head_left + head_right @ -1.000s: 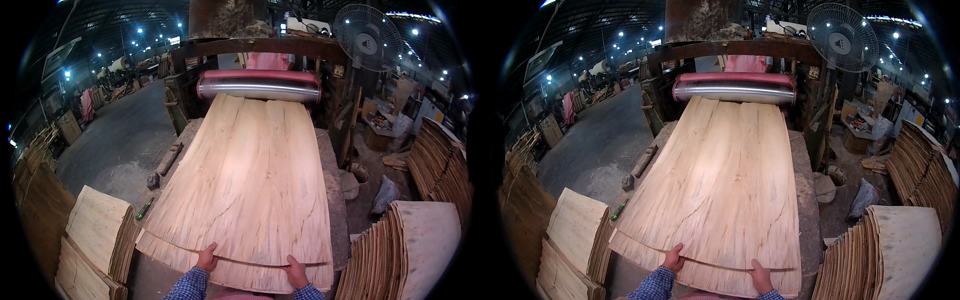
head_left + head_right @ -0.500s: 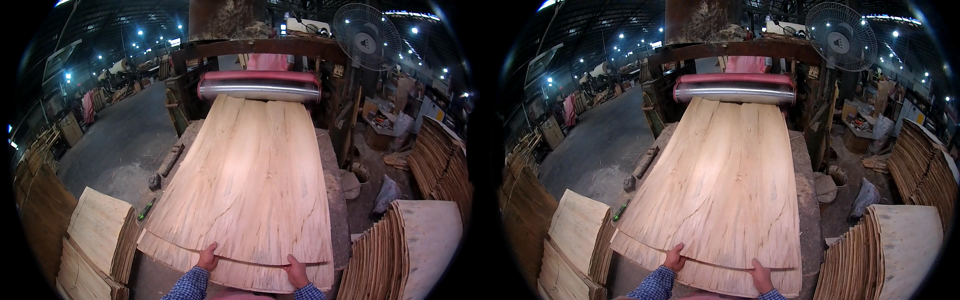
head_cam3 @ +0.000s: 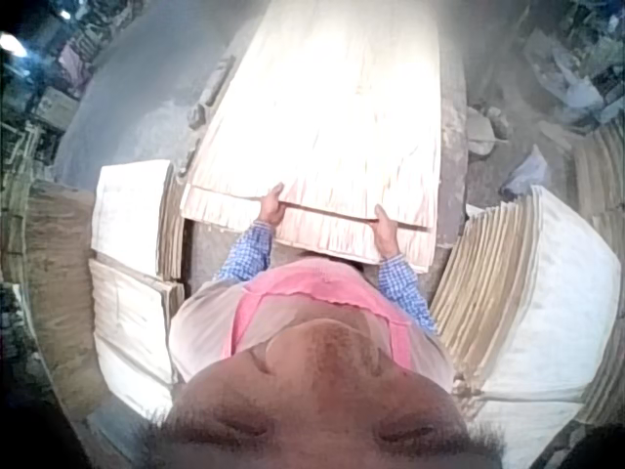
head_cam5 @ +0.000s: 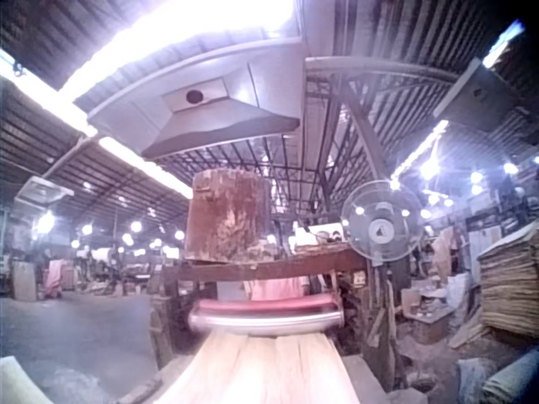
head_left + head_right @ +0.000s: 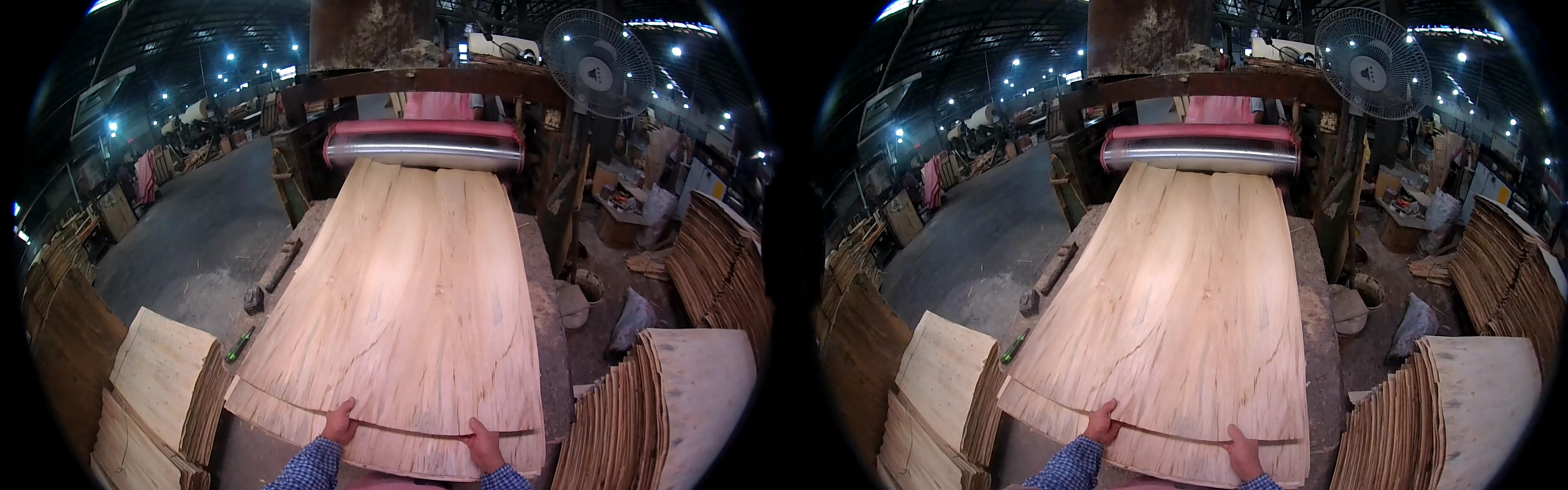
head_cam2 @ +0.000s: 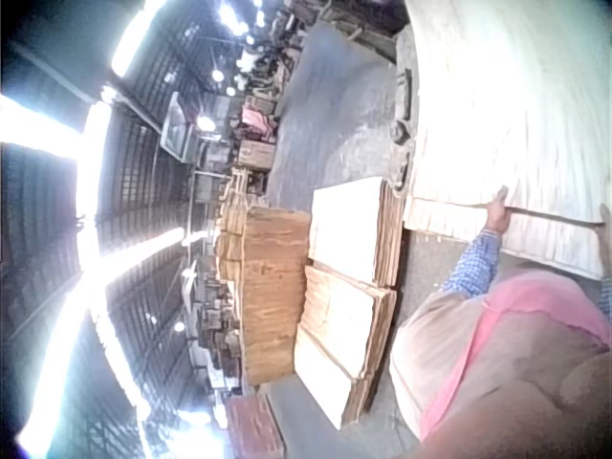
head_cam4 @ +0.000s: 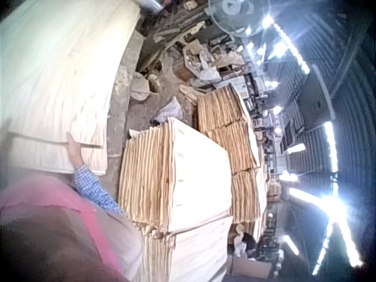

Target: The person picks up thin sheets of wood veneer from a stack on the floor and feeds them one by one into an industrial rolling machine.

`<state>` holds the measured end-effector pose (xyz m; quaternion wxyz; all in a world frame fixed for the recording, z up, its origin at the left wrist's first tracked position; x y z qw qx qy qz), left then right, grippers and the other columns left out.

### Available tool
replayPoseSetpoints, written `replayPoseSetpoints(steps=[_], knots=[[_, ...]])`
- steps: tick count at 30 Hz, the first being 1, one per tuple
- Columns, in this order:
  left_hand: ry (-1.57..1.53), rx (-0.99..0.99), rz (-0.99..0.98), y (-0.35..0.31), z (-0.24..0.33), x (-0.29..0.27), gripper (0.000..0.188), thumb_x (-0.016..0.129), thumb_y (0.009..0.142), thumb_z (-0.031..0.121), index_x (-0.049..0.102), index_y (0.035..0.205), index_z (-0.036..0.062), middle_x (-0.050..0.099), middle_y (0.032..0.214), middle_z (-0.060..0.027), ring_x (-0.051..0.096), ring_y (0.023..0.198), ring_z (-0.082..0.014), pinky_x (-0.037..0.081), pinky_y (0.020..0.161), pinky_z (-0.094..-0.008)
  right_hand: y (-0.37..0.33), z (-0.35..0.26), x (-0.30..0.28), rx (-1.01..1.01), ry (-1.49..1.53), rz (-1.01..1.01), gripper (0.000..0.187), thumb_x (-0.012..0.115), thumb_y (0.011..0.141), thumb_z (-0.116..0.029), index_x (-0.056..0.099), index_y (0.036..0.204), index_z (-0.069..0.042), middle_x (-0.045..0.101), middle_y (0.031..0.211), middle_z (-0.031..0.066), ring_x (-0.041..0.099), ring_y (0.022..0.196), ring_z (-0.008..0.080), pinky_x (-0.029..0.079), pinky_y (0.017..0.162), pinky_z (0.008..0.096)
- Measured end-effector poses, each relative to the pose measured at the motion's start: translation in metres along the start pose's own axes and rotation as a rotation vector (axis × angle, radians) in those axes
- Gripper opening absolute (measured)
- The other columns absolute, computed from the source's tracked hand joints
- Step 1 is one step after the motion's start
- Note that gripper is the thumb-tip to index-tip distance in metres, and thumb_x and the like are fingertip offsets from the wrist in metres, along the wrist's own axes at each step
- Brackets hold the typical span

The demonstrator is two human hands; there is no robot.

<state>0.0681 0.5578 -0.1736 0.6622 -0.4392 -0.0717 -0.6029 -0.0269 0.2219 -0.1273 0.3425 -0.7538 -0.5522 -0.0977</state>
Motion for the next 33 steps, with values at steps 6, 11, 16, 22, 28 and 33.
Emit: replayPoseSetpoints(steps=[6, 11, 16, 22, 28, 33], knots=[[0.016, 0.023, -0.013, -0.002, 0.002, 0.004, 0.043, 0.055, 0.094, 0.019, 0.048, 0.129, -0.0061, 0.057, 0.128, -0.0152, 0.055, 0.117, -0.0278, 0.045, 0.101, -0.0397, 0.006, 0.006, -0.008, -0.019, -0.098, -0.01, 0.039, 0.051, 0.096, -0.009, 0.04, 0.131, 0.005, 0.055, 0.125, 0.0172, 0.061, 0.107, 0.0296, 0.055, 0.088, 0.0461], [0.007, 0.008, -0.001, -0.013, 0.007, 0.018, 0.042, 0.054, 0.095, 0.019, 0.049, 0.128, -0.0056, 0.057, 0.128, -0.0133, 0.055, 0.118, -0.0254, 0.044, 0.102, -0.0374, 0.004, 0.003, -0.003, 0.015, -0.009, 0.025, 0.039, 0.051, 0.096, -0.01, 0.04, 0.131, 0.005, 0.055, 0.125, 0.0171, 0.061, 0.107, 0.0297, 0.054, 0.088, 0.0463], [0.044, 0.015, 0.003, -0.016, 0.008, 0.019, 0.041, 0.053, 0.095, 0.018, 0.049, 0.128, -0.0053, 0.057, 0.128, -0.0122, 0.053, 0.12, -0.0241, 0.042, 0.104, -0.0352, -0.001, -0.001, 0.001, 0.015, -0.024, 0.029, 0.039, 0.051, 0.096, -0.009, 0.04, 0.131, 0.005, 0.055, 0.125, 0.0171, 0.061, 0.107, 0.0296, 0.054, 0.088, 0.0464], [0.07, 0.041, -0.004, -0.004, 0.003, 0.006, 0.041, 0.053, 0.094, 0.02, 0.049, 0.127, -0.0049, 0.059, 0.124, -0.0154, 0.057, 0.114, -0.0281, 0.043, 0.103, -0.0411, 0.004, 0.005, -0.009, -0.111, -0.218, -0.09, 0.039, 0.051, 0.096, -0.009, 0.04, 0.131, 0.004, 0.055, 0.125, 0.0171, 0.061, 0.107, 0.0294, 0.054, 0.088, 0.0456], [0.103, 0.046, -0.005, -0.003, 0.003, 0.001, 0.04, 0.055, 0.092, 0.017, 0.051, 0.125, -0.006, 0.059, 0.125, -0.0146, 0.057, 0.115, -0.026, 0.047, 0.099, -0.0377, 0.001, 0.002, -0.002, -0.019, -0.074, -0.018, 0.039, 0.051, 0.095, -0.008, 0.041, 0.13, 0.005, 0.055, 0.124, 0.0169, 0.061, 0.107, 0.029, 0.055, 0.087, 0.0447], [0.031, 0.028, 0.036, -0.011, 0.006, 0.013, 0.039, 0.056, 0.092, 0.018, 0.051, 0.123, -0.0061, 0.06, 0.121, -0.0159, 0.059, 0.112, -0.0277, 0.047, 0.099, -0.0398, 0.002, 0.003, -0.004, -0.034, -0.109, -0.029, 0.039, 0.052, 0.095, -0.009, 0.042, 0.129, 0.006, 0.056, 0.124, 0.0172, 0.061, 0.106, 0.0284, 0.055, 0.087, 0.043]])
Point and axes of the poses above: each hand's wrist, its own y-axis towards the middle knuckle, its own x-axis out of the palm, z = x × y, the point moved 4 cm from there along y, towards the middle knuckle
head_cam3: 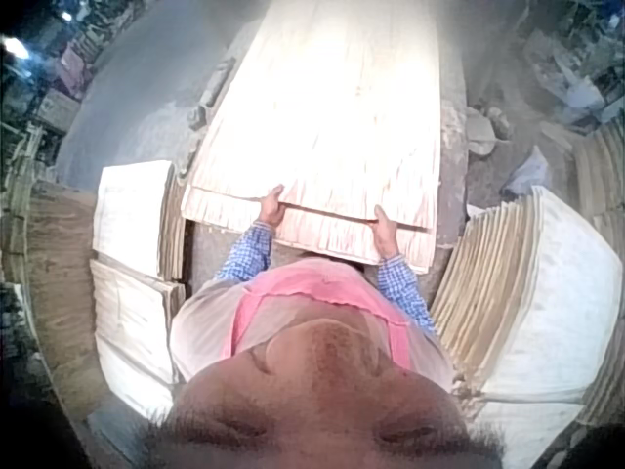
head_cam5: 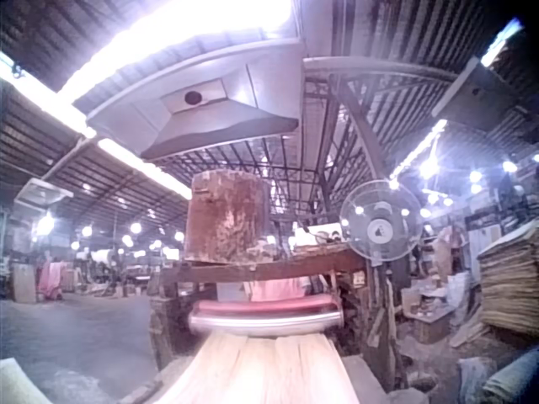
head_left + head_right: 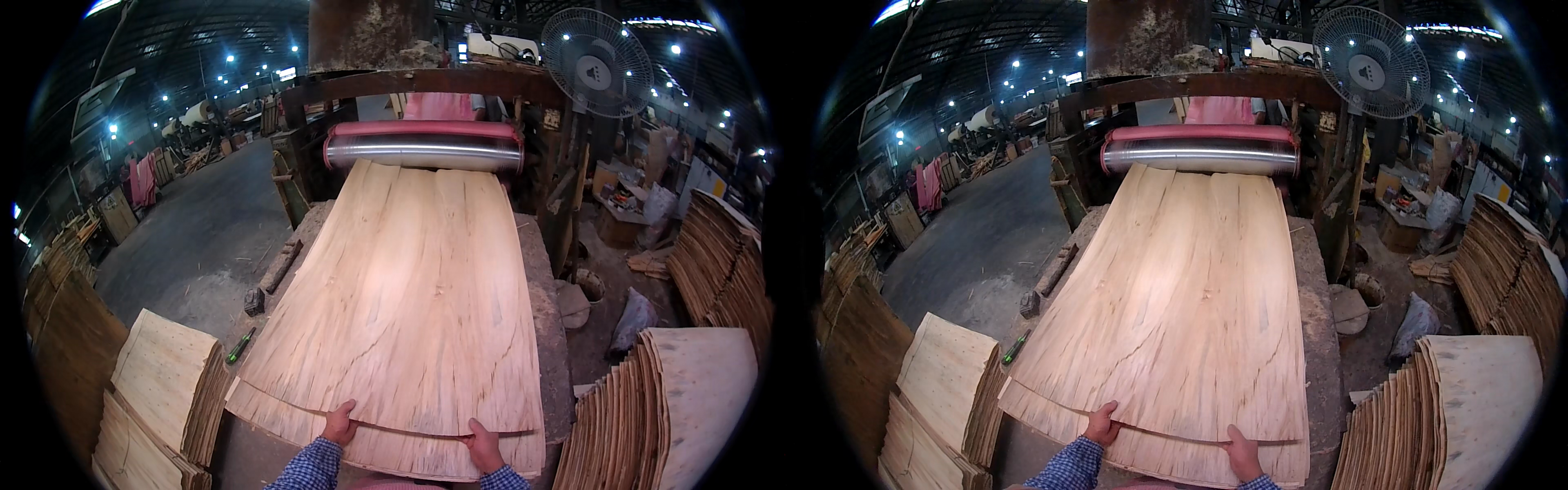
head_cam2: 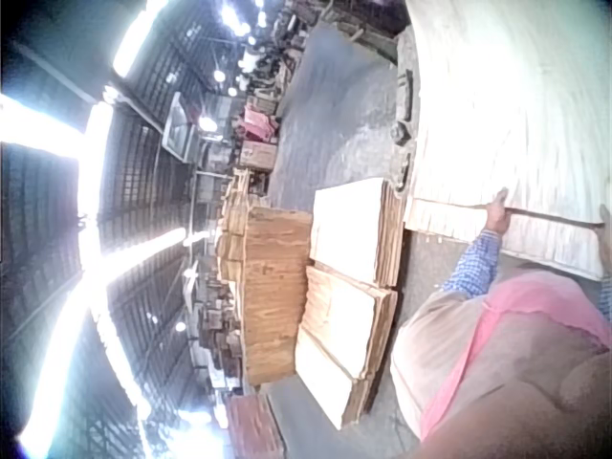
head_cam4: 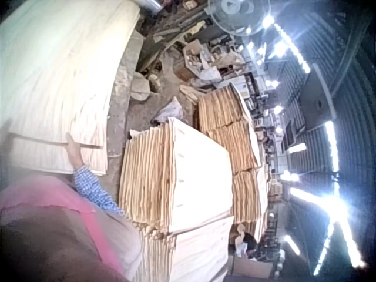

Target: The person picks up thin sheets of wood veneer from a stack on the floor and feeds them one by one into an industrial rolling machine.

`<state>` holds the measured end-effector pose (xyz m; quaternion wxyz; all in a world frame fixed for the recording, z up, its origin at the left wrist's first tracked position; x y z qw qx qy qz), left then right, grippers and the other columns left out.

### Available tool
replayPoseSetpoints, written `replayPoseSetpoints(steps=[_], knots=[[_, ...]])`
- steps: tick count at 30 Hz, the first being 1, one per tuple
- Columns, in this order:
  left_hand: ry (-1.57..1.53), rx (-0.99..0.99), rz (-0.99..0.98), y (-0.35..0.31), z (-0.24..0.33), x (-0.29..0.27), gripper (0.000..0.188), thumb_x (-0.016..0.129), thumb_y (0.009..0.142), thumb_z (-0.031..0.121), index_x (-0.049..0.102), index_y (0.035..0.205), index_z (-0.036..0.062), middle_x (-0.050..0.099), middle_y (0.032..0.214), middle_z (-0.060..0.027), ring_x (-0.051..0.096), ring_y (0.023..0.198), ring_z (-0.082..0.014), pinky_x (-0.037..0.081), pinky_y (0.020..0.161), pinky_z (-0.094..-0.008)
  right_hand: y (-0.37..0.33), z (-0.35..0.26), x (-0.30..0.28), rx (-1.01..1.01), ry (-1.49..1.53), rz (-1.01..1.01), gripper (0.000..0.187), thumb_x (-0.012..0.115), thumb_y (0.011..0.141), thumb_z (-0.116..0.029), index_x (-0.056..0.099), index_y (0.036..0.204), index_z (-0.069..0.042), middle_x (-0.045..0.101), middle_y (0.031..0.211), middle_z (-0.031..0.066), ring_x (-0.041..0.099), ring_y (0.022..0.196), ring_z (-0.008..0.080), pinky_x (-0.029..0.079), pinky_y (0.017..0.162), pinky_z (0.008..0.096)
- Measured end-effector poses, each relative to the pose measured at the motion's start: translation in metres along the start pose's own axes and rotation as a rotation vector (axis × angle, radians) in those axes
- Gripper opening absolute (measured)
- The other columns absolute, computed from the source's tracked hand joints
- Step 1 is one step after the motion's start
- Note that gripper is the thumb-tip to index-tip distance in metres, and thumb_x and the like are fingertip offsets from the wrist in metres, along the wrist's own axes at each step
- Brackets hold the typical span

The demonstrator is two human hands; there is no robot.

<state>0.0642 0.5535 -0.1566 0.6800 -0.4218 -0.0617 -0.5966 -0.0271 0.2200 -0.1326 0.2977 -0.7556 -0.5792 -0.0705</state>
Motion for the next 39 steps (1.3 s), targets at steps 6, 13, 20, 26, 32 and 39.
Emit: replayPoseSetpoints(steps=[6, 13, 20, 26, 32, 39], knots=[[-0.006, 0.015, 0.0, 0.006, -0.003, -0.006, 0.041, 0.056, 0.092, 0.018, 0.05, 0.124, -0.0054, 0.061, 0.121, -0.0177, 0.06, 0.111, -0.0299, 0.046, 0.101, -0.0425, 0.0, -0.001, 0.003, 0.048, 0.105, 0.051, 0.039, 0.052, 0.095, -0.01, 0.042, 0.128, 0.008, 0.056, 0.123, 0.0179, 0.061, 0.106, 0.0283, 0.055, 0.086, 0.0428], [-0.004, 0.012, 0.011, 0.0, 0.0, -0.001, 0.041, 0.055, 0.092, 0.018, 0.05, 0.124, -0.0058, 0.06, 0.122, -0.0179, 0.06, 0.111, -0.0291, 0.045, 0.101, -0.0403, 0.0, -0.001, 0.001, 0.044, 0.068, 0.051, 0.037, 0.052, 0.095, -0.01, 0.044, 0.126, 0.007, 0.057, 0.121, 0.0175, 0.062, 0.105, 0.0281, 0.055, 0.087, 0.0432], [-0.001, 0.014, 0.016, -0.004, 0.002, 0.004, 0.04, 0.055, 0.092, 0.018, 0.05, 0.124, -0.0059, 0.06, 0.122, -0.0181, 0.059, 0.111, -0.0295, 0.046, 0.1, -0.0413, 0.003, 0.005, -0.004, -0.032, 0.001, -0.007, 0.034, 0.053, 0.095, -0.011, 0.046, 0.124, 0.006, 0.059, 0.117, 0.0153, 0.063, 0.101, 0.0261, 0.055, 0.084, 0.0413], [0.016, 0.014, -0.003, 0.007, -0.003, -0.01, 0.038, 0.056, 0.091, 0.014, 0.051, 0.123, -0.0066, 0.06, 0.12, -0.0143, 0.059, 0.11, -0.027, 0.049, 0.096, -0.0384, 0.002, 0.002, 0.001, 0.034, 0.107, 0.029, 0.035, 0.053, 0.096, -0.012, 0.046, 0.126, 0.005, 0.059, 0.119, 0.0153, 0.062, 0.103, 0.0267, 0.054, 0.085, 0.0423], [-0.019, -0.012, 0.007, -0.001, 0.003, 0.004, 0.041, 0.059, 0.09, 0.013, 0.049, 0.125, -0.0055, 0.059, 0.123, -0.0138, 0.057, 0.114, -0.0261, 0.048, 0.096, -0.0376, -0.009, -0.019, 0.014, 0.056, 0.29, -0.051, 0.043, 0.052, 0.096, -0.017, 0.042, 0.133, 0.002, 0.053, 0.129, 0.0156, 0.056, 0.114, 0.0305, 0.05, 0.093, 0.0464], [-0.078, 0.294, -0.178, -0.12, 0.079, 0.096, 0.048, 0.053, 0.089, 0.007, 0.04, 0.134, -0.0036, 0.052, 0.131, -0.0173, 0.053, 0.12, -0.0305, 0.045, 0.101, -0.0444, -0.089, -0.13, 0.043, -0.192, 0.207, -0.127, 0.057, 0.051, 0.092, -0.02, 0.031, 0.142, -0.001, 0.046, 0.139, 0.0158, 0.055, 0.117, 0.0349, 0.051, 0.092, 0.0528]])
Point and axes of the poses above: each hand's wrist, its own y-axis towards the middle knuckle, its own x-axis out of the palm, z = x × y, the point moved 4 cm from there along y, towards the middle knuckle
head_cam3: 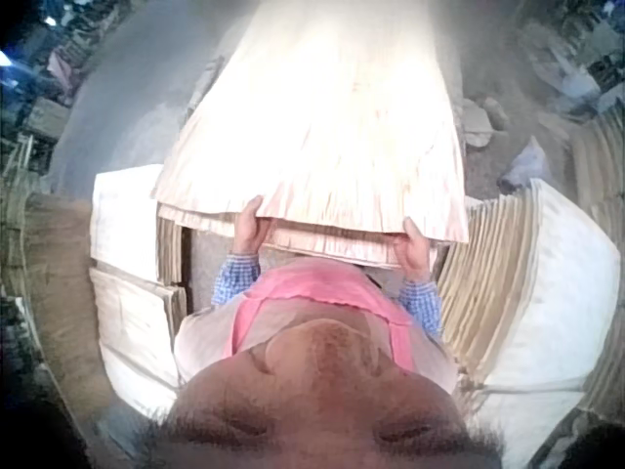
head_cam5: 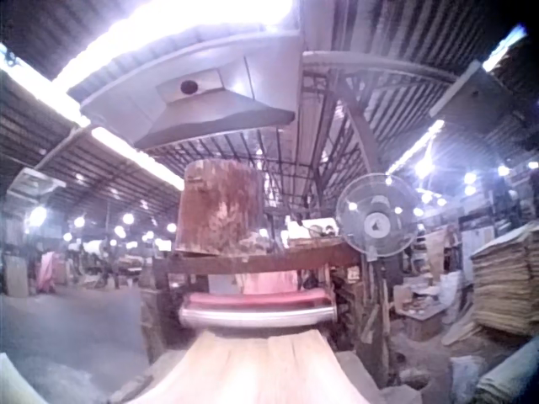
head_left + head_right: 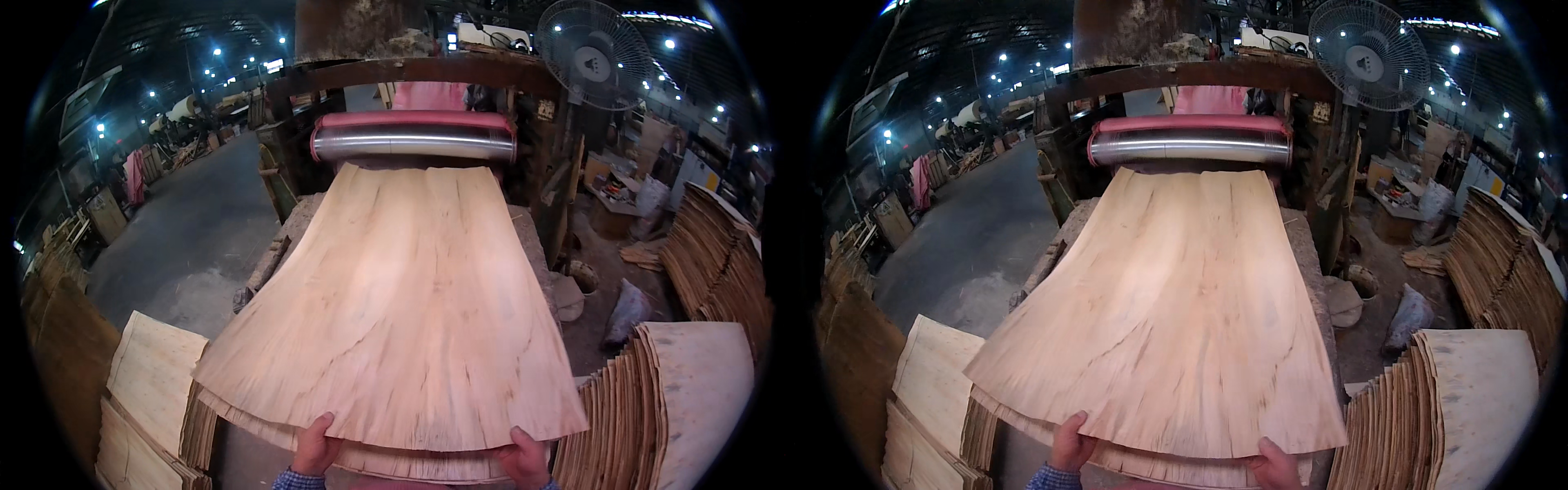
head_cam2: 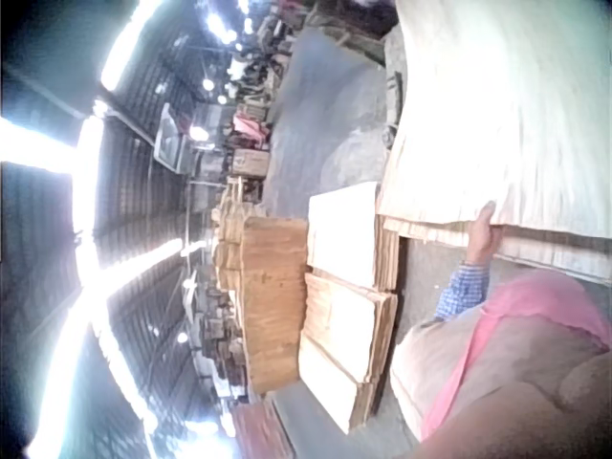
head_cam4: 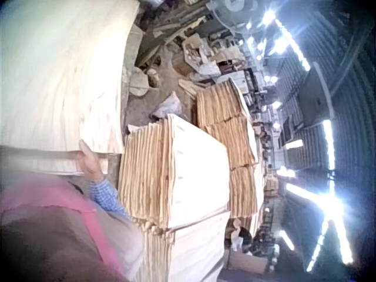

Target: The person picks up thin sheets of wood veneer from a stack on the floor and feeds them one by one into an industrial rolling machine.

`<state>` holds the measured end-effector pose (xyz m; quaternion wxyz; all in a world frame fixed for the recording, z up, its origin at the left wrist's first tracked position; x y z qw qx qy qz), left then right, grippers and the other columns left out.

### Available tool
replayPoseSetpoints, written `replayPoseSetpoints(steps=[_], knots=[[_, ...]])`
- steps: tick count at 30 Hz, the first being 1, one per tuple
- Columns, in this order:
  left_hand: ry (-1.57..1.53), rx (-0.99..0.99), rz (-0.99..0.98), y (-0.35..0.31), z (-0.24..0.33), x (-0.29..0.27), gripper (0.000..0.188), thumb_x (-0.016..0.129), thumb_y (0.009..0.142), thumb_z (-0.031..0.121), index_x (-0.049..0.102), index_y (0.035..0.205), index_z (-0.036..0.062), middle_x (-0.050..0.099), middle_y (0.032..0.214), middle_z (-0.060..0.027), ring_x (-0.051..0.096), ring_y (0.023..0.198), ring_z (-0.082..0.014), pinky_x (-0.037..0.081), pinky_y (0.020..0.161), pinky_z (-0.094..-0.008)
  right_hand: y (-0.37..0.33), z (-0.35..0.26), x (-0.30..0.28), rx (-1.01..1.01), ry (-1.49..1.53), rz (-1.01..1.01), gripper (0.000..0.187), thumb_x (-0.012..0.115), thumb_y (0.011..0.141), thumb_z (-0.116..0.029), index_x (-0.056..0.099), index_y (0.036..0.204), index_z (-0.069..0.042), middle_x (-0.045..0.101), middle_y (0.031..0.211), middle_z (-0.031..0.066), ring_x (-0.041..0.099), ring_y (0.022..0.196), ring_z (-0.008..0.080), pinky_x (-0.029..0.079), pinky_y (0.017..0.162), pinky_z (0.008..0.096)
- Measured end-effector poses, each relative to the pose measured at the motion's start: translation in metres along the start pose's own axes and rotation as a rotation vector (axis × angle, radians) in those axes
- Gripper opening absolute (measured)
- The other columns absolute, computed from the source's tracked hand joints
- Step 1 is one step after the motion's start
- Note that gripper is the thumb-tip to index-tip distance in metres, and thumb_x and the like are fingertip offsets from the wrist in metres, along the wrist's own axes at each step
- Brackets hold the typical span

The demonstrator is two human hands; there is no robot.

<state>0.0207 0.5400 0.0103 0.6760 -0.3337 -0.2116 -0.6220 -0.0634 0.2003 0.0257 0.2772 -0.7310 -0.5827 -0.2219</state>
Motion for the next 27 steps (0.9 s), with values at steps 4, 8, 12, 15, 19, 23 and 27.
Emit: replayPoseSetpoints(steps=[4, 8, 12, 15, 19, 23, 27], knots=[[-0.043, -0.038, -0.011, 0.024, 0.043, 0.061, 0.042, 0.052, 0.09, 0.009, 0.045, 0.13, -0.0033, 0.055, 0.127, -0.0164, 0.055, 0.117, -0.0292, 0.047, 0.099, -0.0453, 0.038, -0.041, 0.025, -0.012, -0.133, 0.035, 0.057, 0.054, 0.089, -0.021, 0.036, 0.14, -0.001, 0.052, 0.134, 0.0158, 0.056, 0.116, 0.0343, 0.052, 0.089, 0.0515], [0.045, 0.016, -0.03, 0.098, 0.051, 0.095, 0.021, 0.055, 0.089, 0.015, 0.059, 0.106, 0.0026, 0.064, 0.109, -0.0093, 0.061, 0.103, -0.0242, 0.05, 0.09, -0.041, 0.109, -0.06, 0.051, 0.003, 0.141, -0.244, 0.046, 0.053, 0.095, -0.019, 0.042, 0.135, -0.001, 0.058, 0.127, 0.0141, 0.058, 0.113, 0.0246, 0.046, 0.096, 0.0412], [-0.034, 0.041, -0.042, 0.179, 0.02, 0.094, 0.025, 0.053, 0.091, 0.012, 0.056, 0.112, -0.0014, 0.064, 0.109, -0.0114, 0.063, 0.1, -0.0248, 0.054, 0.085, -0.0383, 0.119, -0.024, 0.011, -0.264, -0.941, 0.043, 0.051, 0.061, 0.088, -0.019, 0.046, 0.132, 0.003, 0.058, 0.125, 0.0194, 0.056, 0.115, 0.0314, 0.043, 0.097, 0.0446], [-0.035, 0.017, -0.053, 0.262, -0.023, 0.068, 0.026, 0.053, 0.091, 0.011, 0.055, 0.113, -0.001, 0.064, 0.107, -0.0106, 0.063, 0.097, -0.0238, 0.055, 0.081, -0.0368, 0.074, 0.013, -0.056, -0.387, -1.71, 0.208, 0.054, 0.063, 0.082, -0.017, 0.048, 0.129, 0.005, 0.054, 0.128, 0.0245, 0.05, 0.12, 0.0386, 0.039, 0.1, 0.049], [0.048, -0.052, 0.043, 0.356, -0.058, 0.023, 0.021, 0.054, 0.093, 0.018, 0.056, 0.105, -0.0003, 0.065, 0.098, -0.0108, 0.063, 0.086, -0.0227, 0.055, 0.073, -0.0325, 0.027, 0.023, -0.084, -0.436, -1.901, 0.424, 0.052, 0.062, 0.081, -0.014, 0.05, 0.127, 0.006, 0.049, 0.132, 0.0278, 0.045, 0.123, 0.0437, 0.034, 0.104, 0.0515], [0.051, -0.311, 0.093, 0.371, -0.089, 0.024, 0.043, 0.058, 0.093, 0.04, 0.051, 0.116, 0.0048, 0.058, 0.111, -0.0087, 0.057, 0.097, -0.0178, 0.047, 0.08, -0.0335, 0.005, 0.011, -0.084, -0.405, -1.846, 0.546, 0.048, 0.06, 0.082, -0.013, 0.051, 0.125, 0.006, 0.051, 0.13, 0.0281, 0.049, 0.119, 0.0428, 0.038, 0.102, 0.0472], [0.282, -0.434, -0.106, 0.333, -0.103, 0.008, 0.029, 0.058, 0.093, 0.039, 0.054, 0.099, 0.0118, 0.055, 0.092, 0.0006, 0.053, 0.083, -0.0108, 0.04, 0.071, -0.0265, 0.005, -0.013, -0.078, -0.127, -1.649, 0.671, 0.041, 0.063, 0.081, -0.011, 0.058, 0.118, 0.005, 0.061, 0.114, 0.0277, 0.06, 0.105, 0.0384, 0.047, 0.093, 0.0417]])
Point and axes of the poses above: each hand's wrist, its own y-axis towards the middle knuckle, its own x-axis out of the palm, z = x × y, the point moved 4 cm from there along y, towards the middle knuckle
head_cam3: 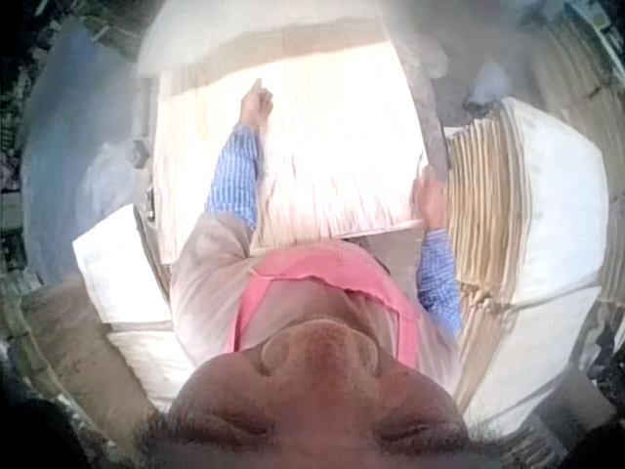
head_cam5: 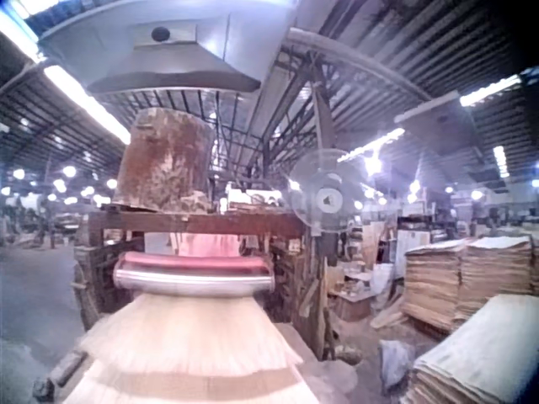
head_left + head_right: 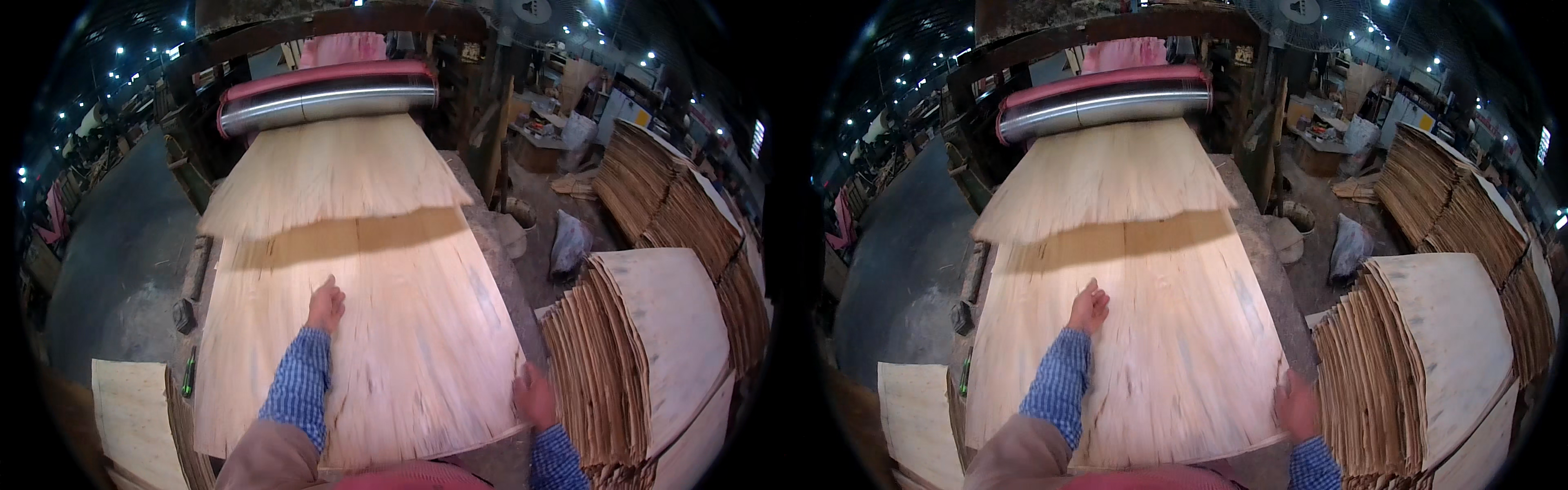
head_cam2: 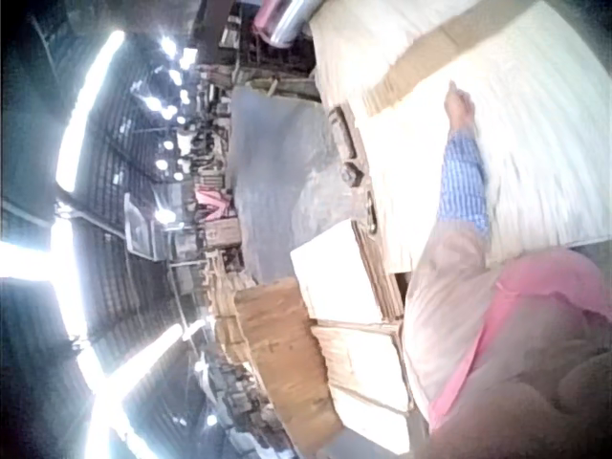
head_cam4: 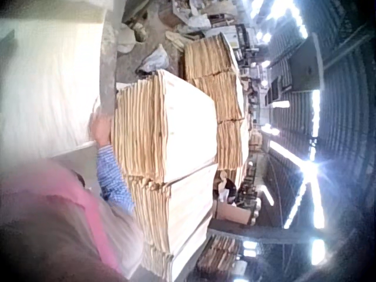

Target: The person picks up thin sheets of wood veneer from a stack on the floor and feeds them one by one into an industrial rolling machine.

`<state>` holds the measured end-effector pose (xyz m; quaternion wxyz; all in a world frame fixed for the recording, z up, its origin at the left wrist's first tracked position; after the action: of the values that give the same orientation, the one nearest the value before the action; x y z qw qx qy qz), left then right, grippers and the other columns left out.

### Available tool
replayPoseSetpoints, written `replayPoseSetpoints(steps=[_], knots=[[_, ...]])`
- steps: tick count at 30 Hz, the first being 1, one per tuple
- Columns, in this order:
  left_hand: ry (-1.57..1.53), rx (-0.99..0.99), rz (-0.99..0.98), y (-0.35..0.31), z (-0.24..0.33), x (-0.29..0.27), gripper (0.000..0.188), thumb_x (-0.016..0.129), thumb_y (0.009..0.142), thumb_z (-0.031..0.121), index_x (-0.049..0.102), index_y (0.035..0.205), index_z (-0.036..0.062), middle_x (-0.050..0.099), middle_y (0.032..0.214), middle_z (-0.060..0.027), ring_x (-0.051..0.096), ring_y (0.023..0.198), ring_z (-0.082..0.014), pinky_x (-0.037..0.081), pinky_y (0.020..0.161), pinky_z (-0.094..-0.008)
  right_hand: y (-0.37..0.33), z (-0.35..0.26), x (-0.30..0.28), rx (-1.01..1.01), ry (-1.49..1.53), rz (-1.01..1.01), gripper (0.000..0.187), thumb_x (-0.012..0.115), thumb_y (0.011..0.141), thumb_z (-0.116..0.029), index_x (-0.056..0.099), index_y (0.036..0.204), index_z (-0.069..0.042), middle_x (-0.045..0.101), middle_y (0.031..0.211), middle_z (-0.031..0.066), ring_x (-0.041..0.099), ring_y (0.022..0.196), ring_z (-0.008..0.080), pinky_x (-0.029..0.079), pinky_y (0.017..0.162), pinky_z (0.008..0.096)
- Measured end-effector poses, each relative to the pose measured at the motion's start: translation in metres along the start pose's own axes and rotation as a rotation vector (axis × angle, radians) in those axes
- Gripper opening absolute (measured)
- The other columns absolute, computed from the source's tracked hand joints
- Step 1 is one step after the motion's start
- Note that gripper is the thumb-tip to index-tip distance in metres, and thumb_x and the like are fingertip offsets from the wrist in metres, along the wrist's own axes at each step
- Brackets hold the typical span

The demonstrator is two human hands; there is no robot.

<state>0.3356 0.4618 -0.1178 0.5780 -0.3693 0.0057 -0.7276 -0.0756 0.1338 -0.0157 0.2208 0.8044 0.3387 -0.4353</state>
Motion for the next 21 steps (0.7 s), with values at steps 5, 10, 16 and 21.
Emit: replayPoseSetpoints(steps=[5, 10, 16, 21], knots=[[0.075, -0.044, -0.006, -0.152, -0.045, 0.0, 0.019, 0.056, 0.093, 0.028, 0.059, 0.104, 0.0123, 0.059, 0.094, 0.0006, 0.056, 0.089, -0.0126, 0.043, 0.075, -0.0278, 0.045, 0.02, -0.026, 0.076, 0.315, -0.222, 0.036, 0.066, 0.083, -0.015, 0.062, 0.113, 0.005, 0.068, 0.101, 0.0149, 0.065, 0.089, 0.0196, 0.051, 0.082, 0.0318], [-0.198, -0.149, -0.115, -0.309, -0.077, -0.009, 0.06, 0.044, 0.096, 0.051, 0.051, 0.127, -0.0006, 0.057, 0.126, -0.0221, 0.055, 0.117, -0.0329, 0.045, 0.098, -0.0439, 0.064, -0.014, -0.016, 0.212, 0.873, -0.729, 0.03, 0.061, 0.088, -0.011, 0.061, 0.114, 0.005, 0.067, 0.103, 0.0072, 0.063, 0.087, 0.0136, 0.05, 0.079, 0.0277], [-0.373, -0.463, -0.69, -0.41, -0.173, -0.041, 0.078, 0.043, 0.093, 0.061, 0.041, 0.138, -0.0027, 0.05, 0.134, -0.0253, 0.054, 0.12, -0.0338, 0.044, 0.101, -0.0453, 0.072, -0.104, -0.079, -0.055, 1.233, -0.843, 0.033, 0.059, 0.087, -0.01, 0.06, 0.117, 0.004, 0.067, 0.105, 0.01, 0.064, 0.091, 0.0165, 0.05, 0.081, 0.0284], [-0.595, 0.353, -0.023, -0.391, -0.074, 0.027, 0.068, 0.048, 0.095, 0.047, 0.036, 0.14, -0.0024, 0.047, 0.139, -0.0205, 0.051, 0.124, -0.0323, 0.042, 0.104, -0.0457, 0.083, 0.023, -0.015, -0.089, 1.148, -0.745, 0.037, 0.054, 0.086, -0.01, 0.057, 0.12, 0.004, 0.065, 0.111, 0.0114, 0.064, 0.097, 0.0203, 0.049, 0.088, 0.0316]])
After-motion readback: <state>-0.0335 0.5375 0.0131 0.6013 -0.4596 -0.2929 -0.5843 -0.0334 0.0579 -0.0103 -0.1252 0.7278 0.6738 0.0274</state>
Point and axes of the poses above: each hand's wrist, its own y-axis towards the middle knuckle, its own x-axis out of the palm, z = x × y, the point moved 4 cm from there along y, towards the middle knuckle
